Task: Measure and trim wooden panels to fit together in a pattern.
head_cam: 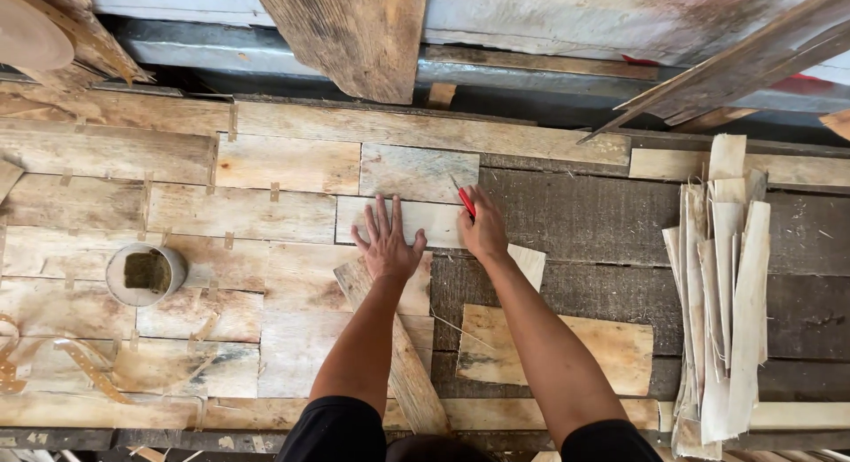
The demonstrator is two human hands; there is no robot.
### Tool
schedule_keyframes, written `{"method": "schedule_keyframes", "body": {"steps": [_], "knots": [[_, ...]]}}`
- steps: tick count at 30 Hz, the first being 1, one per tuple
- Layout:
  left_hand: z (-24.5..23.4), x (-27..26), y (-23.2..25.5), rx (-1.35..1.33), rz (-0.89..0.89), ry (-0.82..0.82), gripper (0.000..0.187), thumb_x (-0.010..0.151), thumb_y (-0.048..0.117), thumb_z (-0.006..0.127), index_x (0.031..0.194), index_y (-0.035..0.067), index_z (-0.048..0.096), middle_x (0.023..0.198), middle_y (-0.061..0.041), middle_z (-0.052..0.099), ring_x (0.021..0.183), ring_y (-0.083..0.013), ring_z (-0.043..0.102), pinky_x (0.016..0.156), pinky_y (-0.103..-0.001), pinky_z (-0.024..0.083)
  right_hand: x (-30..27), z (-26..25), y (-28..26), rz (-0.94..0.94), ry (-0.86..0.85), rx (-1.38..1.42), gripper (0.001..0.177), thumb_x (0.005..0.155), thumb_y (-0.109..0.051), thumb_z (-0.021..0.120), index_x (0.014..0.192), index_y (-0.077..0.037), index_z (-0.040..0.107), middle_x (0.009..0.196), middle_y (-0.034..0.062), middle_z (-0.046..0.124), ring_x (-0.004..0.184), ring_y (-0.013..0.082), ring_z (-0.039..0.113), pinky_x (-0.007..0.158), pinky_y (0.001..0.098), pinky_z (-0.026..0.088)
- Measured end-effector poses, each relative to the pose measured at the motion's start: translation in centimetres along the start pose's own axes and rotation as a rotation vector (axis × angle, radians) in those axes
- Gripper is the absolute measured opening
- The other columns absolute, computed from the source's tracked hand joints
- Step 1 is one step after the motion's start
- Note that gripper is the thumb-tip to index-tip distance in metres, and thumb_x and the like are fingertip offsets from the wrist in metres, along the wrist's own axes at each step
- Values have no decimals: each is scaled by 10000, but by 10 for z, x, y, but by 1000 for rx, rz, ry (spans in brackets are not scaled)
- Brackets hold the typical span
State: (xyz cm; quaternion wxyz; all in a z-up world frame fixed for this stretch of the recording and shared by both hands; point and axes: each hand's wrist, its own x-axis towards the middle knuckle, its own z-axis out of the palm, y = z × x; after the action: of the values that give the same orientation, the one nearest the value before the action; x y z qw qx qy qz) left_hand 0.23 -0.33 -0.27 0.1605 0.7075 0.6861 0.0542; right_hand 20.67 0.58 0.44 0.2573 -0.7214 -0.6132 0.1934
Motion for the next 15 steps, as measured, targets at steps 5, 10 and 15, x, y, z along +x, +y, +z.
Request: {"method": "schedule_keyframes", "body": {"steps": [5,10,15], "knots": [[-6,2,2,5,-22,-40,891,929,636,449,1666,263,114,1746,-67,37,1589,-355,83,1187,-714,46,-3,10,3,-23,-29,-58,520,965,-189,660,1461,-65,562,1555,206,482,1416,423,454,1185,477,386],[-4,5,1,62,-18,-106,882,939,643,405,1663,277,57,1738,-66,8,1586,-348,41,1188,-705,27,-4,14,6,22,-8,-50,535,953,-188,667,1468,-77,570,1582,235,407,1441,426,421,1167,485,388],[-3,5,2,86,-31,-147,860,956,654,384,1662,311,33,1741,-82,-4,1593,-346,23,1196,-702,19,-1,8,9,27,-65,-37,512,954,-196,657,1453,-104,584,1618,188,418,1455,400,412,1179,471,396]]}}
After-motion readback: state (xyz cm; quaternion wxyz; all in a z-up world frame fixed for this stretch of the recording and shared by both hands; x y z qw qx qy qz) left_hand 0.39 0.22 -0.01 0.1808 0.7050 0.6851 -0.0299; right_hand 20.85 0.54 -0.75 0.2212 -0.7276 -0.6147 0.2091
